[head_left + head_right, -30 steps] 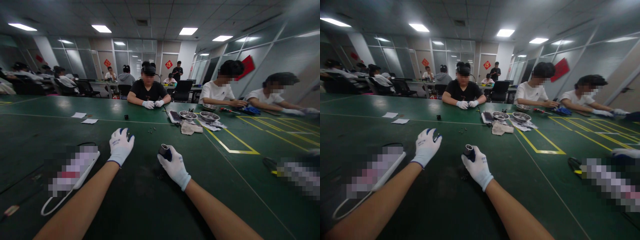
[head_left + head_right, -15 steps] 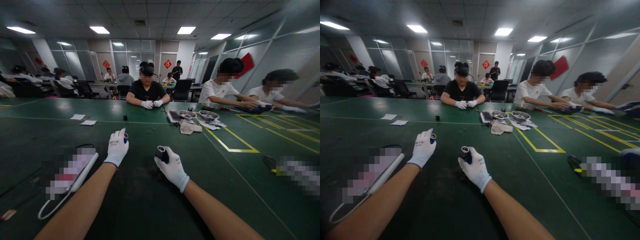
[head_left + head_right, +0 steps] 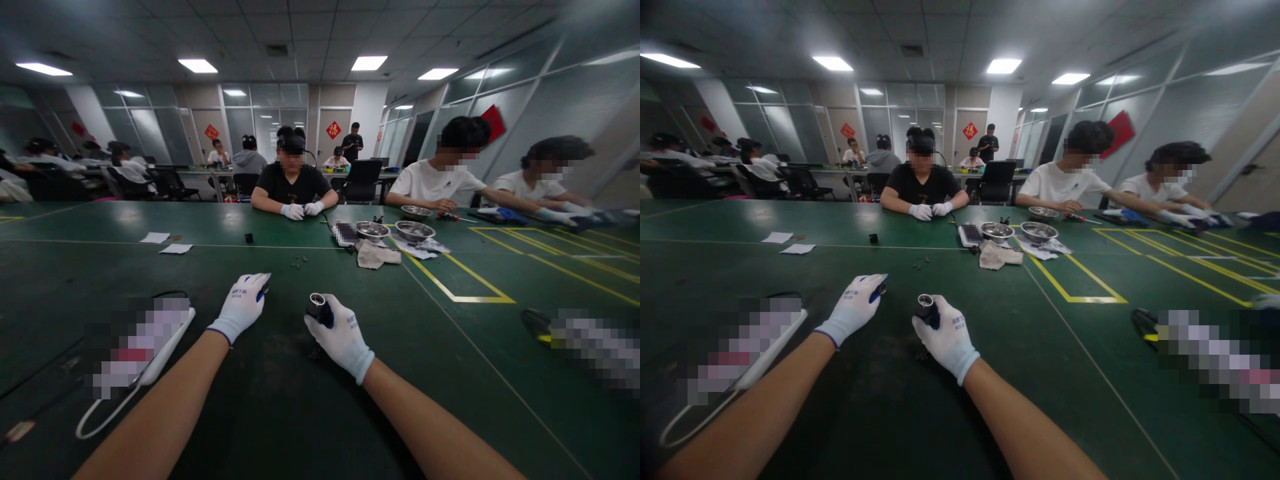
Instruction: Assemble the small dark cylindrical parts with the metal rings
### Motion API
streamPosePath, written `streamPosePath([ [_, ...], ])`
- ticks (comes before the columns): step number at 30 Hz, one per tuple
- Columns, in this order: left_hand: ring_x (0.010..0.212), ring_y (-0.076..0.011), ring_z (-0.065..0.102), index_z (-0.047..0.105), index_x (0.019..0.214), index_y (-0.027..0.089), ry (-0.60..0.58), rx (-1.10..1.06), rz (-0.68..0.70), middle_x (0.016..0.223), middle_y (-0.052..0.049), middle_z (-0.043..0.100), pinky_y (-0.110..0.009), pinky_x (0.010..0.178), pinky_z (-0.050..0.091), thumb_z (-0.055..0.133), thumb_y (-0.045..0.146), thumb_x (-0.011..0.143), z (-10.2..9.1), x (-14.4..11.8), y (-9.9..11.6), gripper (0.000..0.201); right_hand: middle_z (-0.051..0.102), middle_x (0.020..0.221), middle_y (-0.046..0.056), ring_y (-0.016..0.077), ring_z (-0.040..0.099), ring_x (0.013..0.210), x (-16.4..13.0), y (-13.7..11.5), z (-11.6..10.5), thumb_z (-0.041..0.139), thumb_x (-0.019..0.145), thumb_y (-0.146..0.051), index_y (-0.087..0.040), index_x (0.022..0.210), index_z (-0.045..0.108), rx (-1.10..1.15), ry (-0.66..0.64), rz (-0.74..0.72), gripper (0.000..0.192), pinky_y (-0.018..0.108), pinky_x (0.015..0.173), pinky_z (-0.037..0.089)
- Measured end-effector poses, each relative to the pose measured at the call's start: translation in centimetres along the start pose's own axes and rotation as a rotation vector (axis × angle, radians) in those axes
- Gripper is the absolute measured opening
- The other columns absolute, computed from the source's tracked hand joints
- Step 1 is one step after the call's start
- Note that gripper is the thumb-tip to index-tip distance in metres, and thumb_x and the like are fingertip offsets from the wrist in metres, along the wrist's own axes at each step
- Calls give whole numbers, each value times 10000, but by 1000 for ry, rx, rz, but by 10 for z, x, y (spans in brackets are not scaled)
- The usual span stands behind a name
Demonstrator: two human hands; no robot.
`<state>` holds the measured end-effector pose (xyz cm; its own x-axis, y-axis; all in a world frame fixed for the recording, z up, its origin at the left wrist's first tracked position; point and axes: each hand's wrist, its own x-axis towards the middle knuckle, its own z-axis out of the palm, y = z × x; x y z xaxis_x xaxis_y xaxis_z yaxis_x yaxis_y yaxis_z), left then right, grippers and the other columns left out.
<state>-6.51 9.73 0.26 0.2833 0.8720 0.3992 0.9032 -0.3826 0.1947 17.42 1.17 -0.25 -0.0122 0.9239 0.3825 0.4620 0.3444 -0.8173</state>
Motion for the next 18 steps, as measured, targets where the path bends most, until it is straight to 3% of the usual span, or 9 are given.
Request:
streamPosePath([
  [4,1171,-323,616,654,1279,140,110,23,-146,1274,-173,671,-426,1060,487,592,275,878,-9,-5,8,428,740,864,34,207,696,764,1,1,1,686,797,-340,-213,1055,676,11,29,-9,288,330,738,572],
  [8,1072,-319,666,731,1074,171,-3,47,-240,1141,-148,718,-425,971,526,530,337,931,-14,-10,16,297,744,867,36,207,698,764,1,2,1,685,804,-343,-209,1056,680,8,28,-18,286,327,733,573],
  [12,1196,-316,648,743,1189,212,-70,16,-154,1276,-126,721,-437,1083,469,529,355,945,-8,-10,17,355,743,883,39,212,700,791,0,2,1,682,806,-345,-214,1057,679,0,26,-27,283,333,753,573],
  [18,1369,-356,546,674,1348,179,-140,59,-163,1464,-180,608,-497,1153,402,495,450,960,6,8,11,506,735,878,42,211,693,783,0,-3,1,672,803,-344,-210,1062,666,7,10,-23,292,336,756,568],
])
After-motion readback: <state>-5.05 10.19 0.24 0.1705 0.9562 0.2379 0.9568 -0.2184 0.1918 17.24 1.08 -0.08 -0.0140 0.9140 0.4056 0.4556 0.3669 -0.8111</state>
